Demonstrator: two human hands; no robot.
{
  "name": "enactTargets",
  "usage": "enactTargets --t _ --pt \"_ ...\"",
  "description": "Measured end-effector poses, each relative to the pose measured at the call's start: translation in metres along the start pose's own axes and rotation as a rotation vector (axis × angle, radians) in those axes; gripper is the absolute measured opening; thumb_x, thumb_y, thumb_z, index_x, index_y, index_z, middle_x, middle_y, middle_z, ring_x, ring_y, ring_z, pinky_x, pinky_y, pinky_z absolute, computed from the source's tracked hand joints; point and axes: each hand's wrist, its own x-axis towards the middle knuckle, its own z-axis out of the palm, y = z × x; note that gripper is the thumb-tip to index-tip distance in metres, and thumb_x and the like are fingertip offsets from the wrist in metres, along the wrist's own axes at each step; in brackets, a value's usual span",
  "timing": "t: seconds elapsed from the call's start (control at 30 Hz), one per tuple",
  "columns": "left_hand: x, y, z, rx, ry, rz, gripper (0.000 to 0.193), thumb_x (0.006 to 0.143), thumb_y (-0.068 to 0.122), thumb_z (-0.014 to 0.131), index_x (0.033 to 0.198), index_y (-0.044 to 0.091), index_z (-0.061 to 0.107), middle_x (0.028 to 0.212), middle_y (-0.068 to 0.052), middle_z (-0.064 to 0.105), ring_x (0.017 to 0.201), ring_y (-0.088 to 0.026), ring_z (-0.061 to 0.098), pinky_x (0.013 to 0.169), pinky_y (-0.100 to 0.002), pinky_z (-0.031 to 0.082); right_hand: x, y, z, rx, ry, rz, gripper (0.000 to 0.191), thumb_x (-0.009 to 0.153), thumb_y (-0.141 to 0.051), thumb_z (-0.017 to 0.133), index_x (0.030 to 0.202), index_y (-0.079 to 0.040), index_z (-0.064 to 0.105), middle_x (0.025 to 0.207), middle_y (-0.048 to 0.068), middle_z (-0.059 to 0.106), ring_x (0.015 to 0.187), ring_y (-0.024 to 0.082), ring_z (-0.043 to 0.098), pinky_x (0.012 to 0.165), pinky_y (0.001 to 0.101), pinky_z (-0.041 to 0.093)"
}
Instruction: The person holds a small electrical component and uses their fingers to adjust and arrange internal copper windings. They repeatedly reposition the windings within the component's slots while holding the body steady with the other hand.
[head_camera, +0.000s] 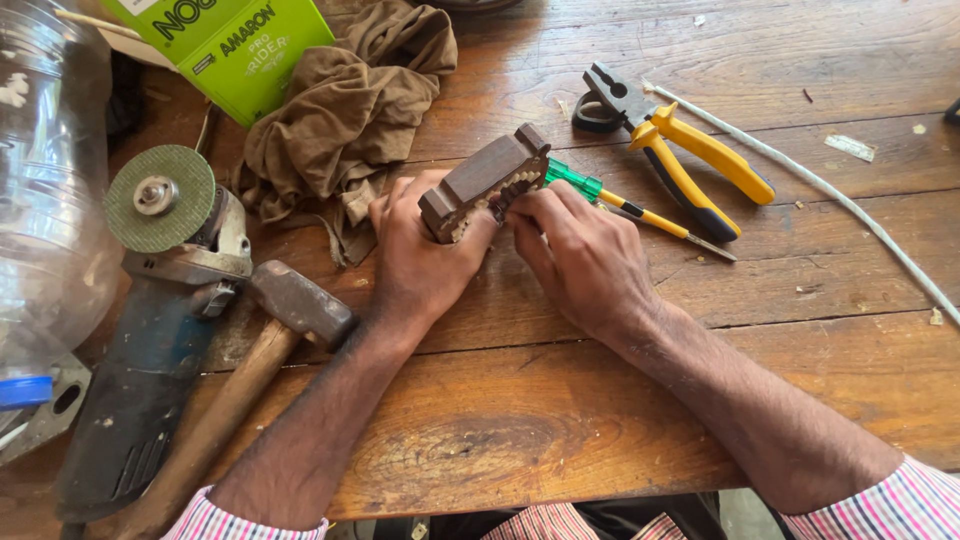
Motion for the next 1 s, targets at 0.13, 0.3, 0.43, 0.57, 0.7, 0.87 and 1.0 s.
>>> enactTargets --t 0.13,0.3,0.43,0.57,0.7,0.87,1.0 --pt "0.003 -0.002 -0.004 -0.061 -0.077 0.059 0.029 0.083 0.02 0.08 0.11 0.01 0.074 0.107 -0.003 0.074 0.111 -0.02 0.063 0.107 -0.042 0.036 0.002 -0.003 -0.002 0.061 -0.013 0.031 0.019 0.102 -0.012 0.065 0.12 -0.006 0.065 0.104 0.013 0.071 0.088 0.032 0.072 0.069 0.0416 0.057" --pt "0.006 -0.004 -0.006 -0.108 -0.121 0.008 0.034 0.081 0.022 0.082 0.112 0.01 0.07 0.104 -0.001 0.073 0.108 -0.016 0.065 0.106 -0.037 0.043 0.005 -0.004 -0.004 0.1 0.01 0.008 0.019 0.102 -0.013 0.066 0.121 -0.008 0.069 0.103 0.012 0.072 0.089 0.03 0.073 0.071 0.0403 0.057" --pt "0.005 -0.001 -0.008 -0.079 -0.135 0.067 0.027 0.085 0.023 0.086 0.106 0.012 0.074 0.102 -0.001 0.076 0.107 -0.018 0.066 0.105 -0.04 0.042 0.006 -0.004 -0.006 0.12 0.083 -0.027 0.016 0.102 -0.014 0.068 0.117 -0.007 0.07 0.105 0.009 0.073 0.092 0.028 0.073 0.076 0.0388 0.058" --pt "0.007 0.0 -0.008 -0.075 -0.137 0.072 0.03 0.085 0.023 0.087 0.107 0.009 0.073 0.1 -0.001 0.075 0.104 -0.019 0.067 0.102 -0.041 0.042 0.008 -0.004 -0.009 0.05 0.046 0.074 0.015 0.101 -0.018 0.075 0.109 -0.005 0.072 0.092 0.009 0.072 0.078 0.027 0.07 0.068 0.0398 0.055" --pt "0.006 0.002 -0.008 -0.155 -0.113 0.067 0.014 0.088 0.02 0.083 0.099 0.012 0.077 0.097 -0.001 0.076 0.097 -0.018 0.07 0.096 -0.036 0.048 0.006 -0.007 -0.012 0.111 0.068 0.096 0.018 0.099 -0.016 0.074 0.113 -0.006 0.07 0.096 0.007 0.07 0.071 0.019 0.068 0.063 0.0346 0.056" --pt "0.004 0.005 -0.005 -0.168 -0.031 0.099 0.013 0.088 0.013 0.08 0.1 0.01 0.078 0.092 -0.005 0.077 0.087 -0.019 0.072 0.087 -0.036 0.05 0.004 -0.007 -0.011 -0.018 0.041 0.035 0.024 0.089 -0.018 0.079 0.111 -0.009 0.072 0.084 0.005 0.067 0.069 0.022 0.066 0.059 0.0364 0.054" --pt "0.002 0.007 -0.004 -0.104 -0.02 0.06 0.01 0.091 0.013 0.077 0.099 0.007 0.078 0.086 -0.006 0.075 0.083 -0.02 0.069 0.086 -0.038 0.048 0.002 -0.003 -0.007 -0.013 0.022 0.019 0.018 0.094 -0.016 0.075 0.111 -0.01 0.071 0.092 0.005 0.069 0.077 0.022 0.07 0.064 0.0365 0.056"
